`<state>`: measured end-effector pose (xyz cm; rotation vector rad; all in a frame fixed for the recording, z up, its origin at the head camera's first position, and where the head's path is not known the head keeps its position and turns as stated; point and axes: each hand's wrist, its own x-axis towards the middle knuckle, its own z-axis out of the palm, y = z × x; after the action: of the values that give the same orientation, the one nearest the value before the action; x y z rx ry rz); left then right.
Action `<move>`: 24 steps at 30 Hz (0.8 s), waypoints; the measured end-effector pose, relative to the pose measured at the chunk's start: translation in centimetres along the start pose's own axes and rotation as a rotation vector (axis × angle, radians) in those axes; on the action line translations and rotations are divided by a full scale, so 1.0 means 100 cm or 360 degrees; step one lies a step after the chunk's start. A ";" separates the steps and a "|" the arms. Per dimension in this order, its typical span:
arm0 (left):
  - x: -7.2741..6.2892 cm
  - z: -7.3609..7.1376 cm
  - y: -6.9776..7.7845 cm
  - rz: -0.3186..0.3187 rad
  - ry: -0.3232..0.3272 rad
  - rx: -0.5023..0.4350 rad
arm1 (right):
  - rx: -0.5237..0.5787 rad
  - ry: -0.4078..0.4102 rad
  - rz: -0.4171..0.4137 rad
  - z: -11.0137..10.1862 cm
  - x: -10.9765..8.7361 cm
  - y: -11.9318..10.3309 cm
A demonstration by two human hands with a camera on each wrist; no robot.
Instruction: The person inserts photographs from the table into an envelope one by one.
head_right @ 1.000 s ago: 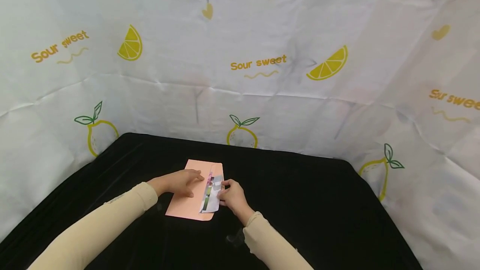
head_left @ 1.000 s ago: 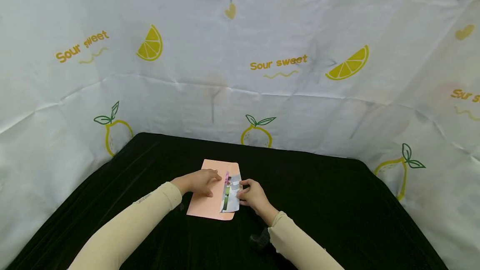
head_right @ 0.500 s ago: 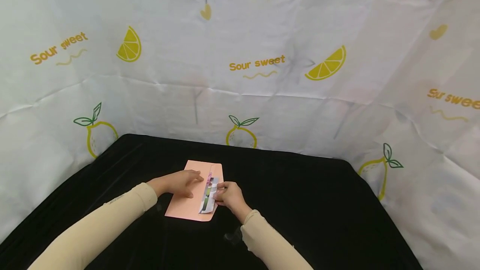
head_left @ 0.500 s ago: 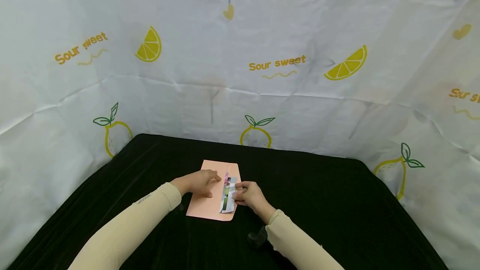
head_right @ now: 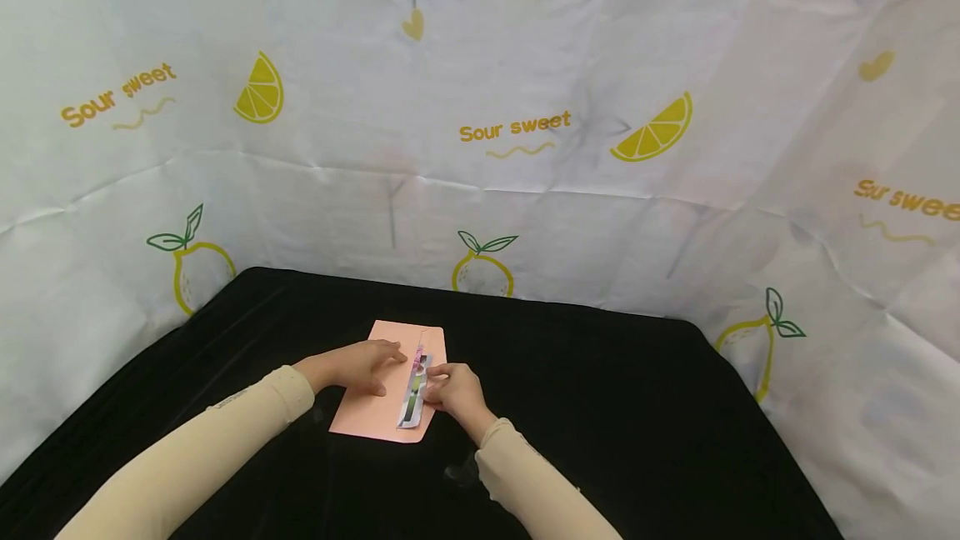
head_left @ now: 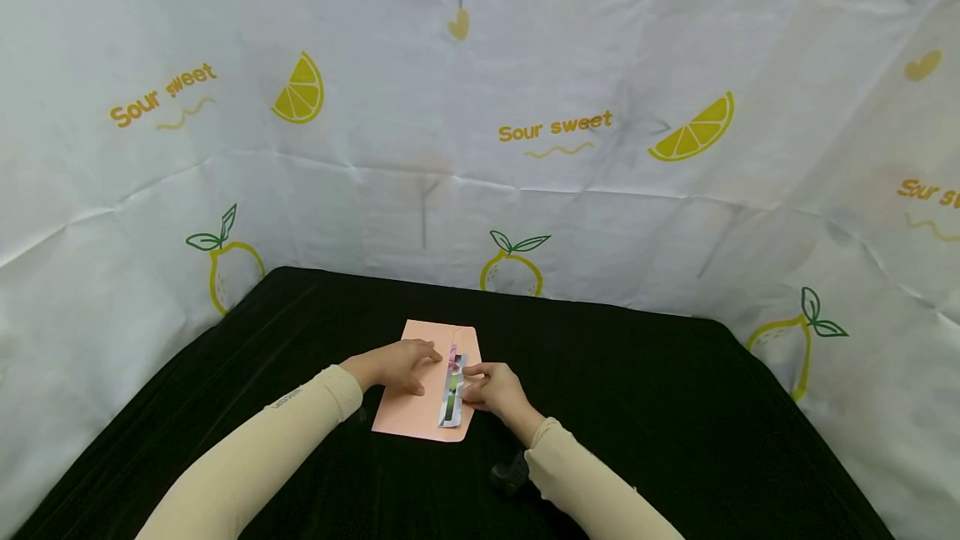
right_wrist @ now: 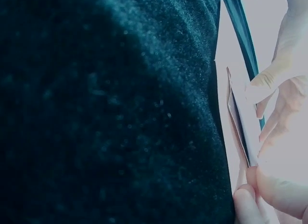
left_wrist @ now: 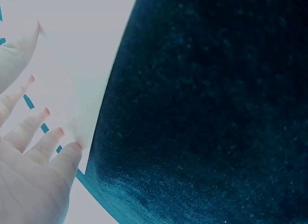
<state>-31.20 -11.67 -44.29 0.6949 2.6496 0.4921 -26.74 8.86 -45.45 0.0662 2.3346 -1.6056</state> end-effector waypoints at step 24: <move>-0.004 -0.002 0.003 -0.0006 0.0009 -0.0027 | -0.0046 0.0075 0.0008 0.004 0.004 0.003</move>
<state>-30.82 -11.69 -43.87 0.6842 2.6486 0.5153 -26.97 8.61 -45.99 0.1044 2.3906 -1.5843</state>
